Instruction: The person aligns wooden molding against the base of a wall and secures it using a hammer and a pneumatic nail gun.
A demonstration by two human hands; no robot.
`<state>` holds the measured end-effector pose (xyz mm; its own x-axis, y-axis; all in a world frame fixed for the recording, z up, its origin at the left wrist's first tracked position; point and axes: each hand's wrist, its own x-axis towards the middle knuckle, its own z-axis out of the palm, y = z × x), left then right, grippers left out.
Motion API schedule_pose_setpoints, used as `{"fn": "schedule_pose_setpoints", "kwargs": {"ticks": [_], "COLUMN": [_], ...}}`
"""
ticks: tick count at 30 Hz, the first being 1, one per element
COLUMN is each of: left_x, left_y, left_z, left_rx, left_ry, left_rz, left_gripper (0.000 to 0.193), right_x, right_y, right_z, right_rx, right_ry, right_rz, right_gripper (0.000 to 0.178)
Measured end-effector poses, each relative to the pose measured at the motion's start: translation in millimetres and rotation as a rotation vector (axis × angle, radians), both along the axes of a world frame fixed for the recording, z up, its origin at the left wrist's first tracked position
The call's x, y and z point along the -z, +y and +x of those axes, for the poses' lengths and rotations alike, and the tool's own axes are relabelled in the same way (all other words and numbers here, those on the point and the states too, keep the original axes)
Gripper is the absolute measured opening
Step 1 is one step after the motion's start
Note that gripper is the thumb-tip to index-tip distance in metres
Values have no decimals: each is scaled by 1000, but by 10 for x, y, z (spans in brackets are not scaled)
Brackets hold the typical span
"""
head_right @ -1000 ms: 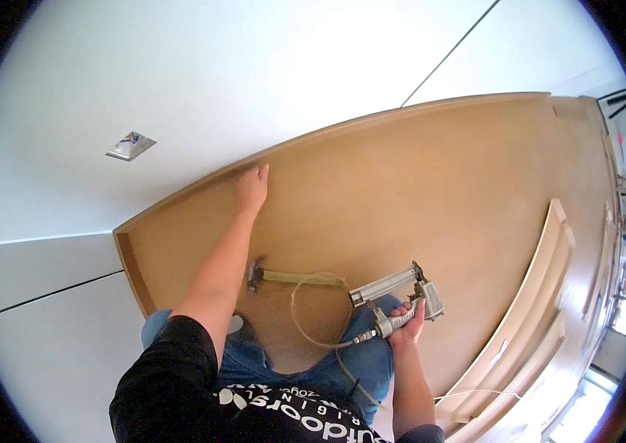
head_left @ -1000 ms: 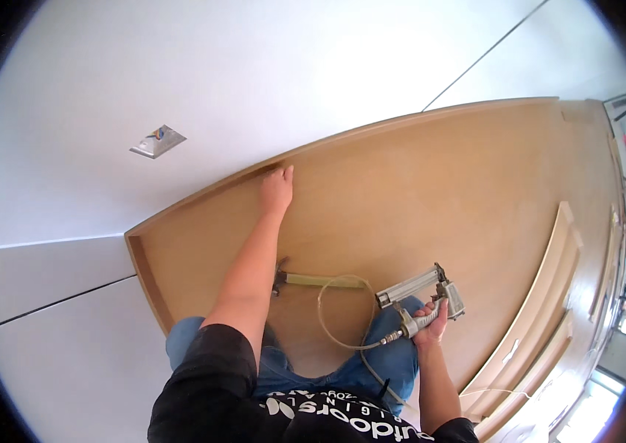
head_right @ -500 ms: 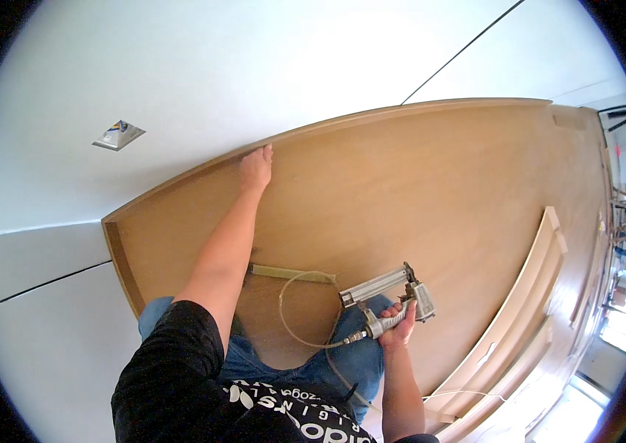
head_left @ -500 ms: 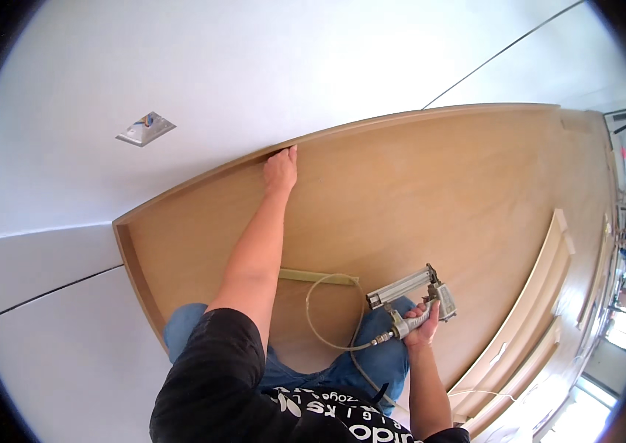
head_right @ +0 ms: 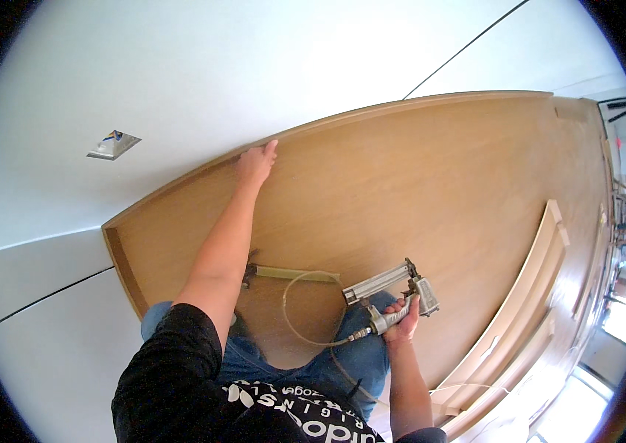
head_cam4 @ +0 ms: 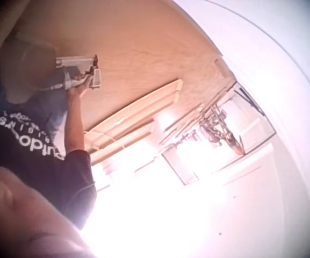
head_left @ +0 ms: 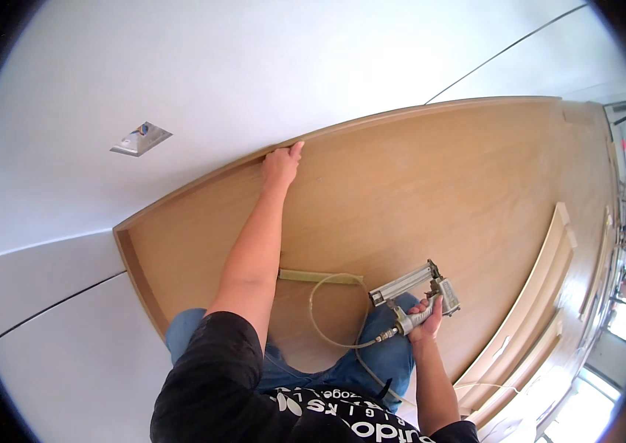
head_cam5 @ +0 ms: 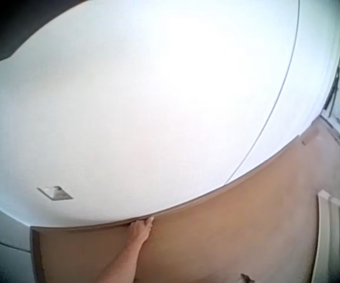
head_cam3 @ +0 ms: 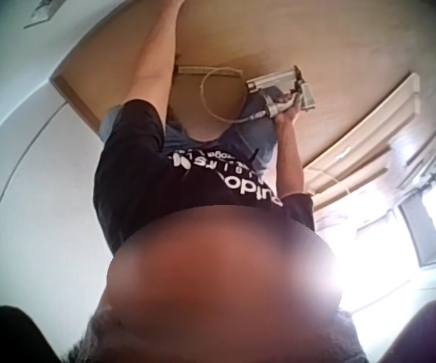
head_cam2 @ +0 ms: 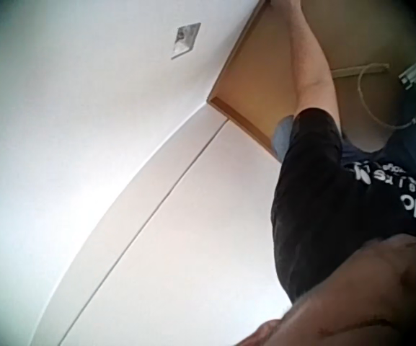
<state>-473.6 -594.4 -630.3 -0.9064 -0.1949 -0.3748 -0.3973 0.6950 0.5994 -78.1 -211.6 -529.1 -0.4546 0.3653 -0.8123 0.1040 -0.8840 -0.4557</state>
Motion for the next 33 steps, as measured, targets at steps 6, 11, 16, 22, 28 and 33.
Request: {"fn": "schedule_pose_setpoints", "kwargs": {"ticks": [6, 11, 16, 22, 28, 33], "left_x": [300, 259, 148, -268, -279, -166], "left_y": [-289, -503, -155, 315, -40, -479], "left_z": [313, 615, 1111, 1918, 2615, 2802], "left_rx": [-330, -718, 265, 1018, 973, 824], "left_ry": [91, 111, 43, -329, -232, -160], "left_rz": [266, 480, -31, -203, -545, -598], "left_gripper": [62, 62, 38, 40, 38, 34], "right_x": [2, -71, -110, 11, 174, 271], "right_y": [-43, -94, -158, -183, -129, -110], "right_z": [-36, -89, -124, -91, -66, -56], "right_rx": [15, -3, -4, 24, 28, -14], "right_ry": [-39, 9, 37, 37, 95, 204], "right_rz": [58, 6, 28, 106, 61, 120], "right_gripper": [37, 36, 37, 37, 37, 39]}}
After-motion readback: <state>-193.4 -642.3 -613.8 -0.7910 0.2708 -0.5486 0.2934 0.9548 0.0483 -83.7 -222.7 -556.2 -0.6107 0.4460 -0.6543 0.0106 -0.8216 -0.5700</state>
